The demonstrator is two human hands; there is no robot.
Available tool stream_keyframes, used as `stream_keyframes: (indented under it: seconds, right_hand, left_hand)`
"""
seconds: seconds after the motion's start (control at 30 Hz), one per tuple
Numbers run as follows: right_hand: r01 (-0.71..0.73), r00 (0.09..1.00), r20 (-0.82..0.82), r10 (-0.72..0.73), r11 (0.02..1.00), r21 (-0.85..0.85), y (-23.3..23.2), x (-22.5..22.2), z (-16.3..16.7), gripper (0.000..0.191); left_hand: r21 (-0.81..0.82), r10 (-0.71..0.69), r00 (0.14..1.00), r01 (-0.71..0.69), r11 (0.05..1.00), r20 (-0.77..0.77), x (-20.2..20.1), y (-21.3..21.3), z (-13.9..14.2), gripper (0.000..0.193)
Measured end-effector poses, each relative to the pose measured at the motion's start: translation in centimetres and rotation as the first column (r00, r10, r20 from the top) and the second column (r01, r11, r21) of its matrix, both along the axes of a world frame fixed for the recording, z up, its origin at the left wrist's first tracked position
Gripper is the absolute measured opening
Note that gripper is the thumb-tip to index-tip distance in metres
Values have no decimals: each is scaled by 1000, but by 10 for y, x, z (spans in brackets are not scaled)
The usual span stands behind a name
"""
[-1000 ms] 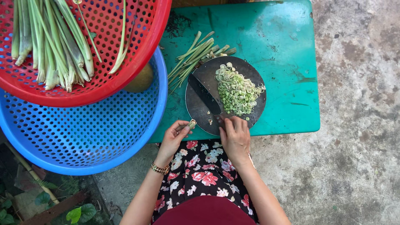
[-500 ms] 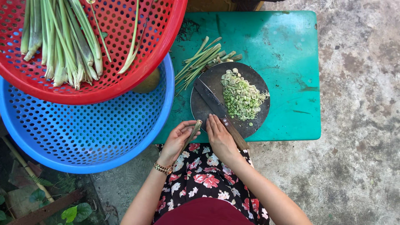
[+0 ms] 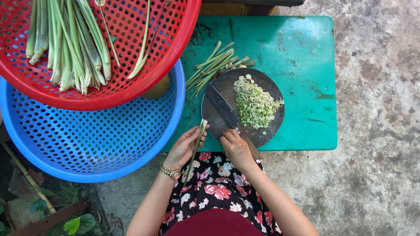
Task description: The person chops lemongrass stalks into small pieces on a round cutting board using a knife. The chopped pieces accumulate on the board while whole stalks are taken from a red basket nearby.
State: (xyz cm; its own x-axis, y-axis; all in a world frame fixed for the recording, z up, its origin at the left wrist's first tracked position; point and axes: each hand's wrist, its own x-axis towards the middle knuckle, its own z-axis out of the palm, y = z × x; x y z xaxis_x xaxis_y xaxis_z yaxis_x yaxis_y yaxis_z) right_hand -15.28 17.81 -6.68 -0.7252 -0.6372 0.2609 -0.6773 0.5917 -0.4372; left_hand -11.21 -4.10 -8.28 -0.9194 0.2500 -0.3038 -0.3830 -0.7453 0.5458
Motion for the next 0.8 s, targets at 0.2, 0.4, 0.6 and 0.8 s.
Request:
stream_keyframes:
  seconds: [0.2, 0.4, 0.6, 0.8]
  right_hand:
    - [445, 752, 650, -105, 809, -384, -16, -70, 49, 18]
    - [490, 754, 657, -1, 666, -562, -55, -193, 82, 13]
    - [578, 741, 667, -75, 576, -577, -70, -215, 87, 17]
    - [525, 668, 739, 87, 648, -552, -45, -175, 80, 10]
  left_hand:
    - [-169, 42, 999, -37, 985, 24, -14, 1, 16, 35]
    - [-226, 74, 997, -72, 971, -2, -28, 7, 25, 32]
    - [-247, 96, 993, -110, 963, -70, -33, 9, 29, 25]
    - [-404, 159, 961, -241, 882, -226, -26, 23, 20, 19]
